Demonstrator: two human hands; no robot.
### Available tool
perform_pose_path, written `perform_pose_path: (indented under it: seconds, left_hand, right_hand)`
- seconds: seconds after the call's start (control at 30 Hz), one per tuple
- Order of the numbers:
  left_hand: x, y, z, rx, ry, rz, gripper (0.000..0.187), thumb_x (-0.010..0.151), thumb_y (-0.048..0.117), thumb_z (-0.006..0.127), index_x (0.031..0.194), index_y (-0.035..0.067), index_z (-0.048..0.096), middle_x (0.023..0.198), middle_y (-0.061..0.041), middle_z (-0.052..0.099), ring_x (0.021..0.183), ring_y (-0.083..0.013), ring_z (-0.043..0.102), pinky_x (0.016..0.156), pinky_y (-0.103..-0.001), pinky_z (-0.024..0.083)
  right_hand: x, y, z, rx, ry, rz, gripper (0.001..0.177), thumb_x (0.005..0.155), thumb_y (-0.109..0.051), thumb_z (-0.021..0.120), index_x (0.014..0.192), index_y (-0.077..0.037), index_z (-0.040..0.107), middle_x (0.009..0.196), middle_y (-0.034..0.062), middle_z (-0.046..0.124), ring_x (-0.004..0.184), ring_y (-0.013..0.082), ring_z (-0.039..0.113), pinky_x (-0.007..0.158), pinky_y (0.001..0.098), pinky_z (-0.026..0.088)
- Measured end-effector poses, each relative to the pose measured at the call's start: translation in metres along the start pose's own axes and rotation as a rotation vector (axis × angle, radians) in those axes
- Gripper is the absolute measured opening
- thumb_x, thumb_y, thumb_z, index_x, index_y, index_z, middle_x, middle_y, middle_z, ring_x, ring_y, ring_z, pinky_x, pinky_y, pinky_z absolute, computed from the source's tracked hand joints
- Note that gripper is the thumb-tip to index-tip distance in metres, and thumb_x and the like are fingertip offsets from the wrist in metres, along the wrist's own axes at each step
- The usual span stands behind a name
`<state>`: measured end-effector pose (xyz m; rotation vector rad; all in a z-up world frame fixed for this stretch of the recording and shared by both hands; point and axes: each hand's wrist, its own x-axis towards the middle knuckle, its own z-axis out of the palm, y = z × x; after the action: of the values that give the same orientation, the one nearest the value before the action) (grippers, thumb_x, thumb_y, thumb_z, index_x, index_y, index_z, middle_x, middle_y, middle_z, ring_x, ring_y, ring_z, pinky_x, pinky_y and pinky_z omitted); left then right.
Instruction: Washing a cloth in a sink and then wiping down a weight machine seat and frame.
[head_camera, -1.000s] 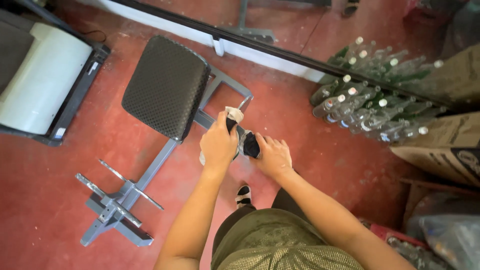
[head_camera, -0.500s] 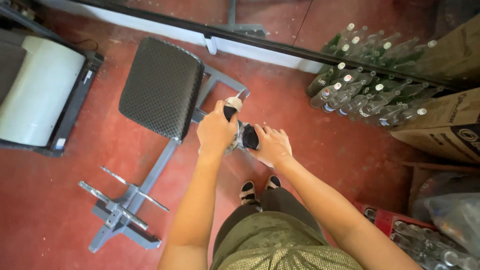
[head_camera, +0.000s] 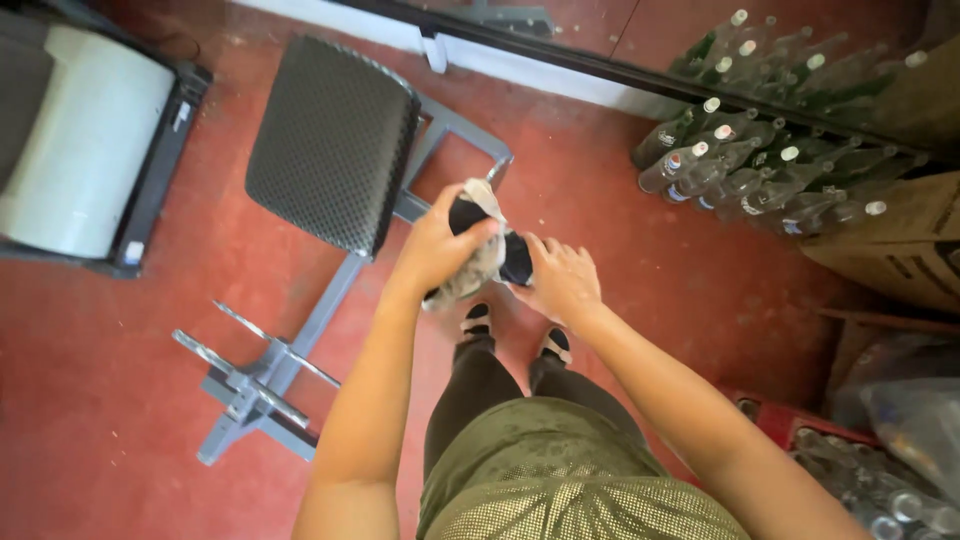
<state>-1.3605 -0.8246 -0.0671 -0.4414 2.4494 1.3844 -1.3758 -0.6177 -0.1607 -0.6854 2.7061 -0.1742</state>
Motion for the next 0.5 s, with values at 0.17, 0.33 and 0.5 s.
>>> perform_pose_path:
  seconds: [0.17, 0.33, 0.5]
  left_hand:
    - [0.008, -0.037, 0.004, -0.24, -0.02, 0.102, 0.082, 0.076, 0.05, 0.082, 0.148, 0.031, 0.048, 0.138, -0.027, 0.061, 0.135, -0.0469, 0.051, 0.114, -0.053, 0.042]
    - [0.007, -0.053, 0.007, -0.341, -0.002, 0.135, 0.082, 0.074, 0.046, 0.086, 0.148, 0.031, 0.053, 0.137, -0.022, 0.064, 0.134, -0.0405, 0.055, 0.113, -0.049, 0.043]
    - [0.016, -0.059, 0.012, -0.314, 0.057, 0.097, 0.08, 0.07, 0.05, 0.088, 0.142, 0.03, 0.06, 0.134, -0.014, 0.067, 0.131, -0.0308, 0.06, 0.109, -0.042, 0.046]
  right_hand:
    - [0.002, -0.004, -0.002, 0.002, 0.015, 0.016, 0.085, 0.076, -0.06, 0.073, 0.147, -0.022, 0.044, 0.124, 0.007, 0.065, 0.116, 0.0303, 0.067, 0.097, 0.0461, 0.047]
    - [0.004, 0.003, 0.018, 0.008, 0.107, 0.011, 0.085, 0.071, -0.061, 0.074, 0.144, -0.026, 0.048, 0.122, 0.0028, 0.066, 0.11, 0.0281, 0.07, 0.096, 0.0437, 0.048]
    - [0.006, 0.007, 0.027, -0.013, 0.262, -0.01, 0.084, 0.065, -0.065, 0.078, 0.137, -0.026, 0.056, 0.117, 0.0002, 0.07, 0.103, 0.0241, 0.071, 0.092, 0.0401, 0.048]
